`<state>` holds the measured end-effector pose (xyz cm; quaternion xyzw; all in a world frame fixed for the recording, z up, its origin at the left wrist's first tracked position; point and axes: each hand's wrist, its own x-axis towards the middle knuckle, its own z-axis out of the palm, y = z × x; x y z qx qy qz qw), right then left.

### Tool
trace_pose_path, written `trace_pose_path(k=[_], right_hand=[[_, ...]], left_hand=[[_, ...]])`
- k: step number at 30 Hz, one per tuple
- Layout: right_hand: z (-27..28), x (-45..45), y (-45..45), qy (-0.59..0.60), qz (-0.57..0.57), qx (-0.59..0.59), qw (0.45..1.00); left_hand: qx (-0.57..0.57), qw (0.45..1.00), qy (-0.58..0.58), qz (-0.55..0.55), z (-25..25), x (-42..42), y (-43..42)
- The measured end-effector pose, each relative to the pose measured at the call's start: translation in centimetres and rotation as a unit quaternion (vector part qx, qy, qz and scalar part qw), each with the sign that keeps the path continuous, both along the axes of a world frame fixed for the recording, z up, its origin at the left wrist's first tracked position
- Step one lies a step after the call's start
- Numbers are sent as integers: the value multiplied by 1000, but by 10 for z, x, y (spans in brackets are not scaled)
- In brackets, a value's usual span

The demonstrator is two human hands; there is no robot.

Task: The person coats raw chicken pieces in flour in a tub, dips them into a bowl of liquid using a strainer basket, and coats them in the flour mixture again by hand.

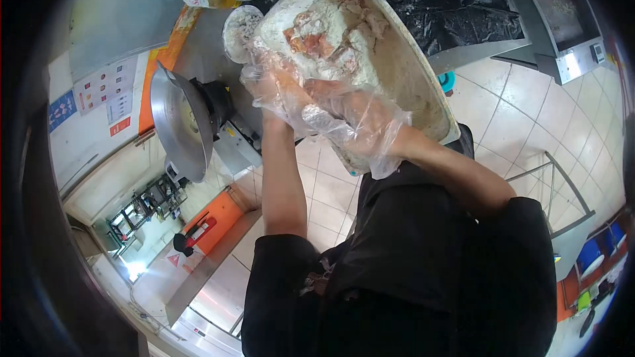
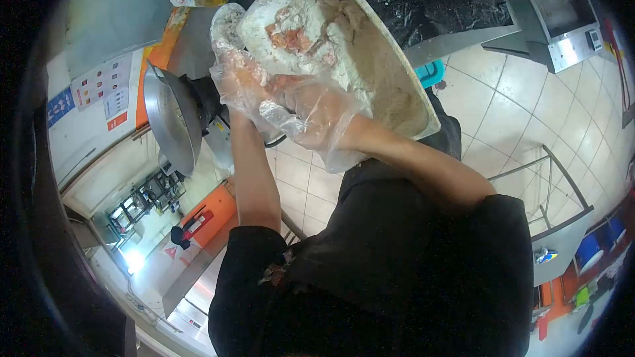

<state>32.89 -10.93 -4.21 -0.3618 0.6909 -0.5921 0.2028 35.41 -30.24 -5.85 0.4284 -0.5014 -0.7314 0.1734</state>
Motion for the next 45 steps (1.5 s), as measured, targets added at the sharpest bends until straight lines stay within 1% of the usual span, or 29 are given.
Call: trace_pose_path(k=[1, 3, 4, 5, 6, 7, 8, 9, 11, 14, 15, 17, 18, 20, 21, 22, 23, 25, 30, 32, 33, 34, 36, 37, 39, 41, 42, 44, 45], right_hand=[[0, 3, 2, 19, -20, -2, 1000], [2, 4, 1, 37, -35, -8, 999], [4, 2, -1, 63, -48, -75, 994], [5, 2, -2, 85, -60, -140, 985], [4, 3, -3, 83, -55, -140, 985], [2, 3, -4, 38, -14, -125, 991], [3, 4, -5, 15, 9, -117, 993], [3, 5, -6, -9, 31, -109, 994], [11, 3, -4, -21, -28, -136, 990], [38, -15, 6, -71, -31, -132, 988], [43, -18, 9, -69, -30, -129, 989], [48, -20, 16, -265, -16, -53, 963], [45, -20, 18, -265, -17, -49, 963], [32, -14, 20, 18, -49, -106, 993], [21, -12, 24, 66, 28, -49, 996], [13, -9, 27, 65, 31, -51, 996], [5, -4, 31, 142, -1, -88, 986], [14, 0, 43, 249, -2, -86, 965], [18, 11, 68, 262, 63, -1, 963], [23, 9, 69, 87, 82, -50, 992], [25, 1, 71, 70, 122, -61, 988], [26, -8, 66, 75, 113, -63, 989], [25, -22, 57, -41, 76, -219, 972], [17, -35, 58, -61, 143, -179, 972], [-8, -44, 43, -239, 192, -248, 919], [-14, -51, 33, -312, 188, -292, 884], [-11, -52, 25, -458, 204, -255, 827], [-26, -58, 20, -590, 215, -219, 747], [-49, -57, 18, -568, 236, -184, 767]], left_hand=[[2, 1000, 1, -1, 3, -2, 3], [48, 996, -32, 75, 17, 1, 9], [47, 996, -31, 73, 14, 10, -1], [156, 980, 91, -79, 7, 28, -21], [-22, 982, 85, -165, 13, 32, -15], [-241, 944, 49, -221, 19, 36, -10], [-423, 879, 20, -220, 24, 40, -4], [-299, 917, 47, -262, 68, 27, 30], [-154, 941, 29, -302, 91, 29, 38], [-171, 947, 7, -272, 97, 38, 57], [-263, 906, -18, -331, 98, 39, 52], [-235, 914, 1, -330, 95, 44, 56], [-222, 912, -2, -344, 89, 49, 47], [-196, 907, -9, -372, 78, 58, 30], [-233, 865, 25, -443, 76, 61, 21], [-242, 839, 34, -486, 78, 63, 14], [-241, 822, 28, -515, 79, 64, 10], [-239, 798, 17, -554, 83, 66, 4], [-238, 777, 6, -582, 89, 70, -2], [-255, 786, 0, -564, 88, 75, 2], [-269, 792, 0, -549, 85, 74, 5], [-282, 798, -4, -533, 83, 72, 7], [-302, 820, -14, -487, 73, 71, 10], [-314, 828, -15, -465, 68, 69, 12], [-335, 837, -13, -432, 64, 66, 16], [-356, 840, -4, -408, 65, 56, 14], [-371, 841, 1, -395, 67, 51, 11], [-393, 847, 24, -356, 72, 35, 5], [-390, 857, 43, -334, 73, 24, 3]])
